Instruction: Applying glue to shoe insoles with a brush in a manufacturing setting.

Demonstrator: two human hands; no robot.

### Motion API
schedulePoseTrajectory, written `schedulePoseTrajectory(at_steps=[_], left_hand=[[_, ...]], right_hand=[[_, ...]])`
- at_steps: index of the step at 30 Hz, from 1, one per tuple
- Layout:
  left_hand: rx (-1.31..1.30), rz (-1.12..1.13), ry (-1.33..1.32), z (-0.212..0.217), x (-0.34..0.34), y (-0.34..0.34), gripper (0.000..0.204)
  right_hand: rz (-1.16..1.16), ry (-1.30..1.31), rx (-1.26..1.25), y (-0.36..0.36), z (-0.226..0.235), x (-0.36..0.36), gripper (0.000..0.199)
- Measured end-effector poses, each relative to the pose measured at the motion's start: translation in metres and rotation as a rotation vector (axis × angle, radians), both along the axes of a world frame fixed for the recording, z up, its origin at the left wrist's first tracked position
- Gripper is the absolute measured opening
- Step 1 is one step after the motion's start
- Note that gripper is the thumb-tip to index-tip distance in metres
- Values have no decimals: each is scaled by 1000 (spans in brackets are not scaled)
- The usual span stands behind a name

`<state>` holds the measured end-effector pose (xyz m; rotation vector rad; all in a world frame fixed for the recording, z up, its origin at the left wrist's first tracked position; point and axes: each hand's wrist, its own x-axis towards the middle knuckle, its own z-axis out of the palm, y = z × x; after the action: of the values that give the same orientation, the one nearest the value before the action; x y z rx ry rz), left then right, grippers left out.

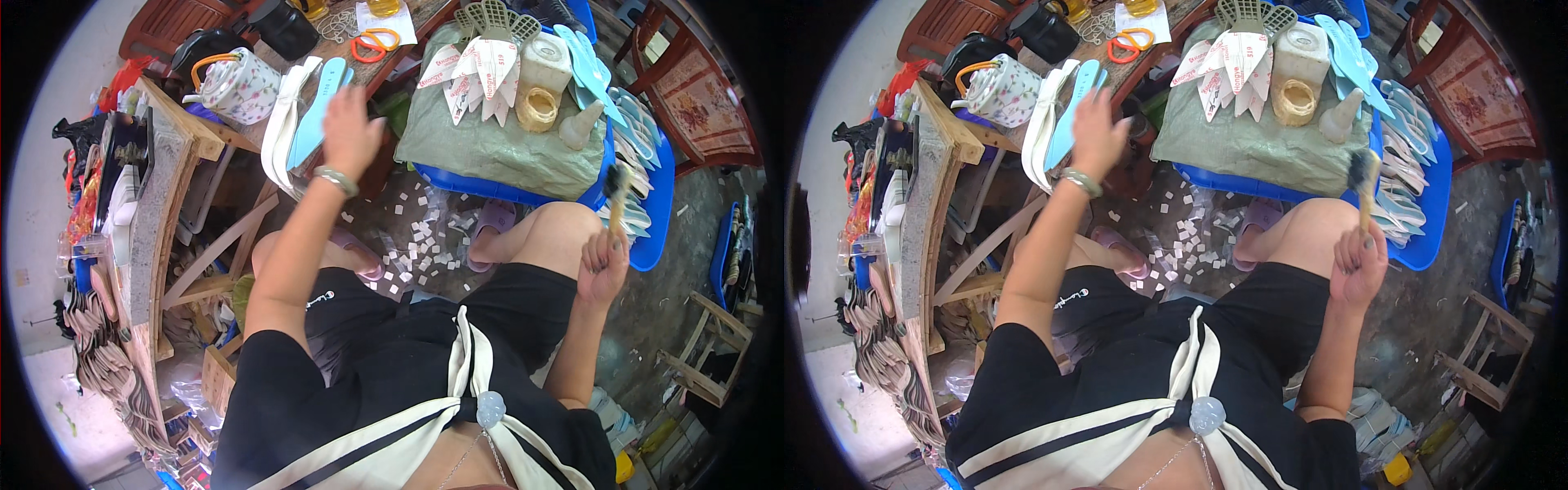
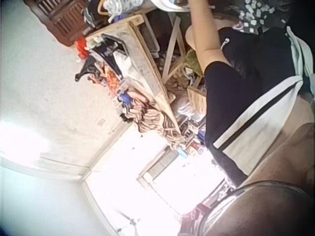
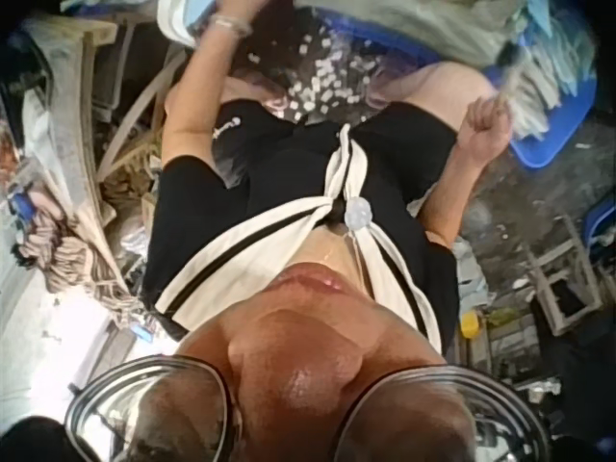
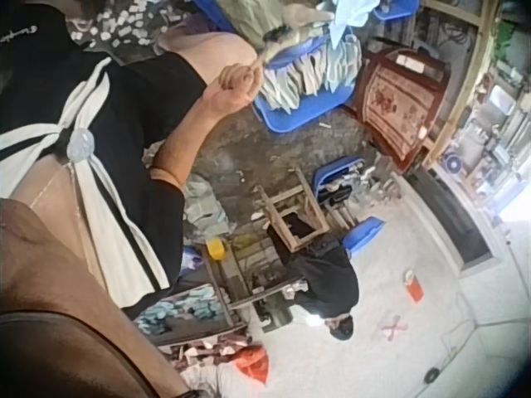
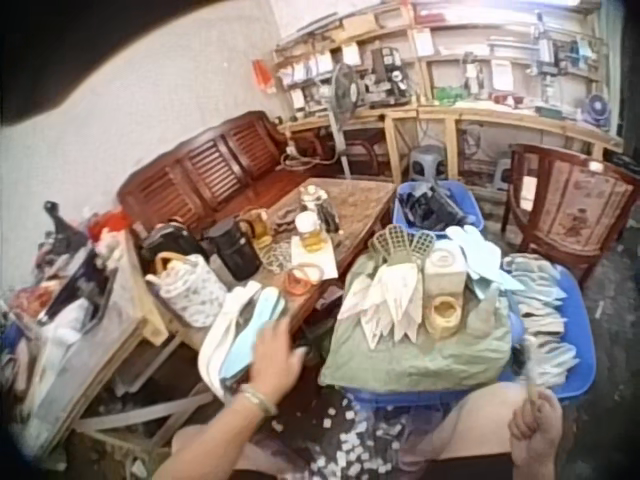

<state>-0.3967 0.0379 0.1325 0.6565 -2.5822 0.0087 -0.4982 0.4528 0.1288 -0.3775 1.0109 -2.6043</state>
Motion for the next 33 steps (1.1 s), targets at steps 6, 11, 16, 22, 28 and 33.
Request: schedulePoseTrajectory(at_steps=[6, 11, 16, 22, 28, 33], left_hand=[[6, 96, -204, -40, 90, -95, 59], [213, -41, -16, -37, 84, -108, 46], [415, -42, 56, -25, 90, -120, 33], [444, 160, 211, -1, 93, -94, 31], [1285, 59, 523, 15, 107, 2, 27], [1860, -134, 732, -25, 130, 75, 28]], right_hand=[[-56, -5, 557, -58, 5, -31, 28], [-325, 639, 1174, -80, -24, -113, 24], [-258, 883, 1740, -115, 7, -147, 24], [-182, 1053, 1936, -134, 14, -158, 23], [-173, 974, 1947, -125, 18, -135, 23], [-274, 991, 1843, -103, -3, -85, 24]])
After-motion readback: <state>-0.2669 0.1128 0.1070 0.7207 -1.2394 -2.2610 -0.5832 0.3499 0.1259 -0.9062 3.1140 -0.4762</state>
